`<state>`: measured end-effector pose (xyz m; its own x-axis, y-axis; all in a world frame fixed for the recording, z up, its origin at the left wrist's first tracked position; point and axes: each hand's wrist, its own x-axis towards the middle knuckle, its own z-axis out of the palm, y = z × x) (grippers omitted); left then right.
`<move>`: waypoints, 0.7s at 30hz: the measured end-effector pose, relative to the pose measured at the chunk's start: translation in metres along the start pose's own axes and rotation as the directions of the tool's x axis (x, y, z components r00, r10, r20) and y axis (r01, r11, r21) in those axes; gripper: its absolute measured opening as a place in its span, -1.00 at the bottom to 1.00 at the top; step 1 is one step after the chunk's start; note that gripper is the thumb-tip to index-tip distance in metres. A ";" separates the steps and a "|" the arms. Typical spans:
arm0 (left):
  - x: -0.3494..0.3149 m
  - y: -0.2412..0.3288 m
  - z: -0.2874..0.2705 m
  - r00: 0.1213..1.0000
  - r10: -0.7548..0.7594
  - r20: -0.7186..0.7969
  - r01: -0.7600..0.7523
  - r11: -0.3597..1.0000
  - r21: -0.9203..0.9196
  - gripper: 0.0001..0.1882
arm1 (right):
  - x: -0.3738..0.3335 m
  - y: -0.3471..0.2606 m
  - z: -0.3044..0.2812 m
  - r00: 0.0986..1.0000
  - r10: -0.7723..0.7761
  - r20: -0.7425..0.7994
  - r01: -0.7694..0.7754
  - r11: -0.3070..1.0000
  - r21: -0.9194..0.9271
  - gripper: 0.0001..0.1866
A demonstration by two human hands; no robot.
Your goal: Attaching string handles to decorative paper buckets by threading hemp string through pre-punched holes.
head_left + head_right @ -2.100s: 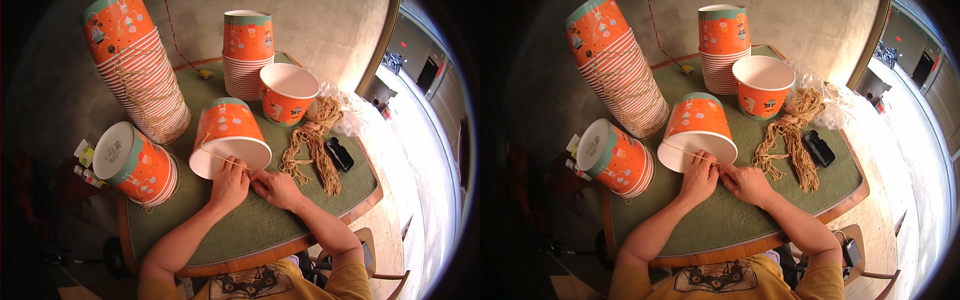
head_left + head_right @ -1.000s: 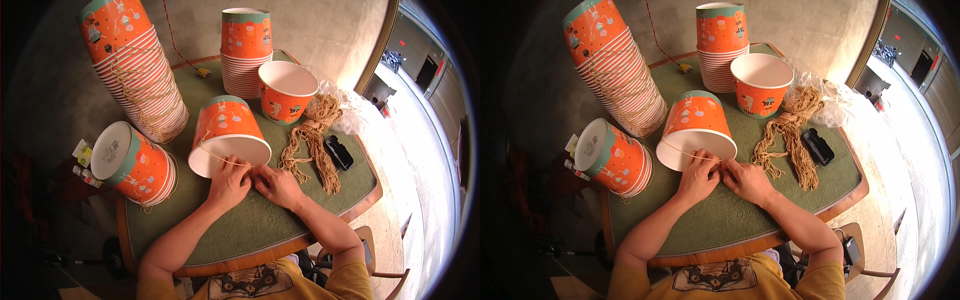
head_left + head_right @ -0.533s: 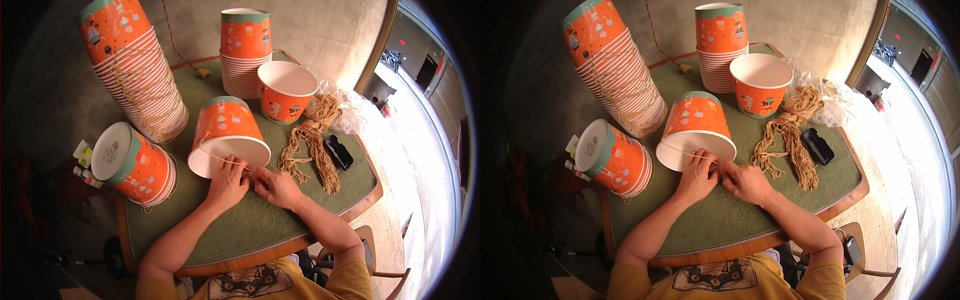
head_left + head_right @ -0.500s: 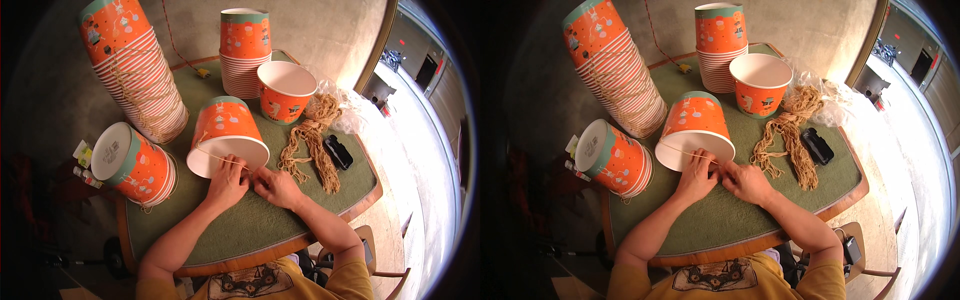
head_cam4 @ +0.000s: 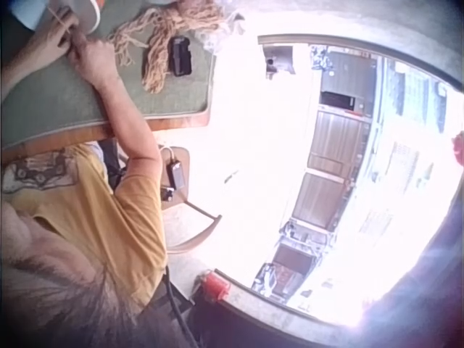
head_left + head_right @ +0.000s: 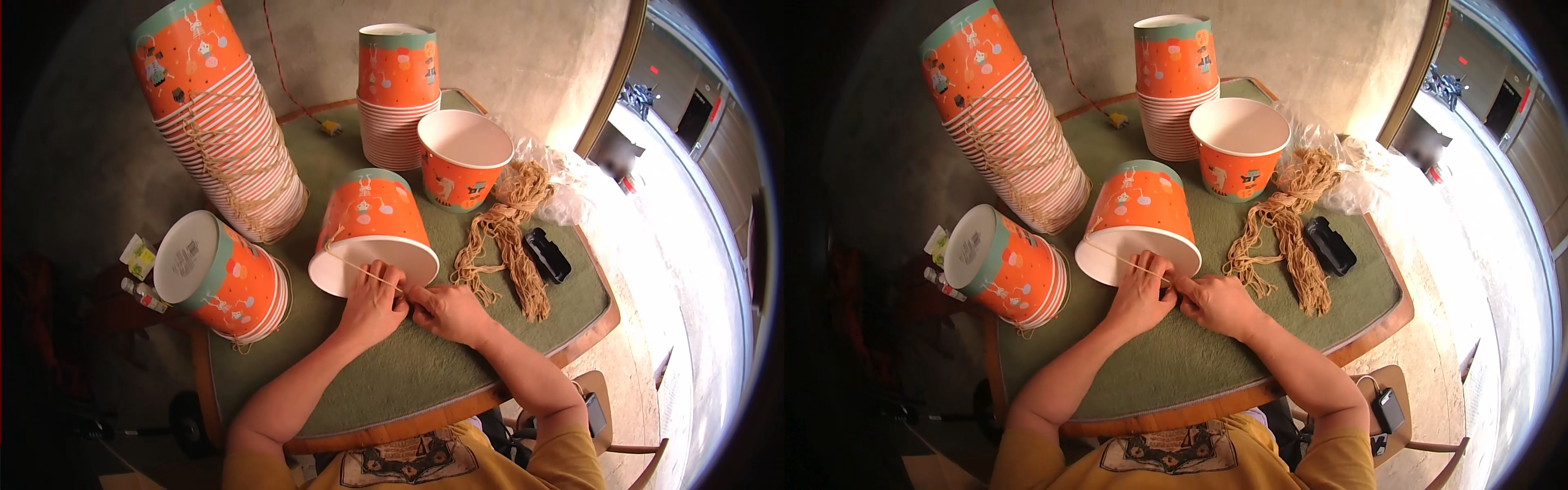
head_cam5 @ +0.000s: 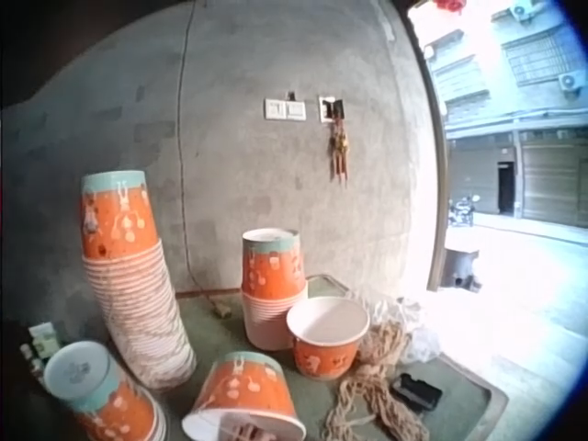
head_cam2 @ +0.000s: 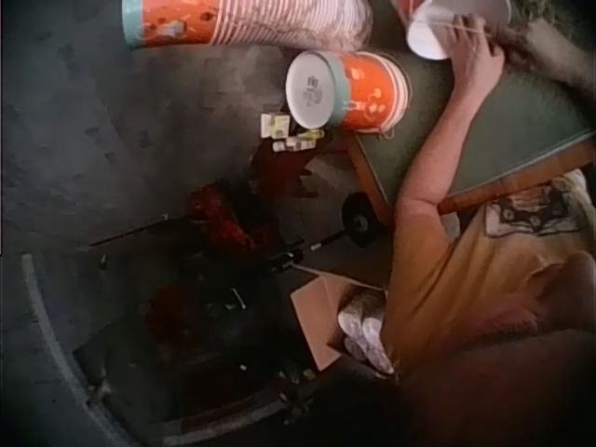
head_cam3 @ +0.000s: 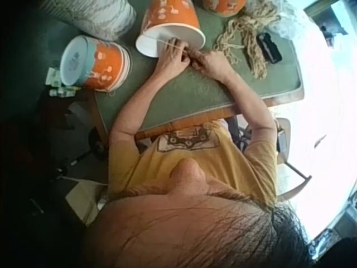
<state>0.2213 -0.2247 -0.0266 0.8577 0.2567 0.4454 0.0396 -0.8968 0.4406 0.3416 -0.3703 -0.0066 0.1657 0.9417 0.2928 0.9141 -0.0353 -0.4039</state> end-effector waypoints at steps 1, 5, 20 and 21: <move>0.000 0.001 -0.001 0.999 -0.033 0.031 0.033 0.999 -0.005 -0.59 | 0.000 -0.001 0.000 1.000 -0.002 -0.001 0.002 1.000 -0.013 -0.78; 0.000 0.005 -0.003 0.994 -0.075 0.083 0.077 0.997 -0.013 -0.57 | -0.001 0.000 0.000 0.999 -0.035 0.013 0.035 0.998 -0.057 -0.74; -0.005 0.003 0.000 0.999 0.023 -0.042 -0.021 0.999 0.034 -0.47 | -0.001 0.005 -0.009 0.991 0.125 0.054 -0.135 0.947 0.292 -0.83; -0.005 0.004 -0.001 0.999 0.022 -0.045 -0.021 0.999 0.034 -0.47 | 0.000 0.005 -0.010 0.991 0.123 0.055 -0.133 0.947 0.291 -0.83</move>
<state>0.2165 -0.2288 -0.0263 0.8347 0.2526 0.4894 0.0394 -0.9137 0.4044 0.3498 -0.3742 -0.0001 0.2562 0.9471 0.1931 0.7362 -0.0617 -0.6740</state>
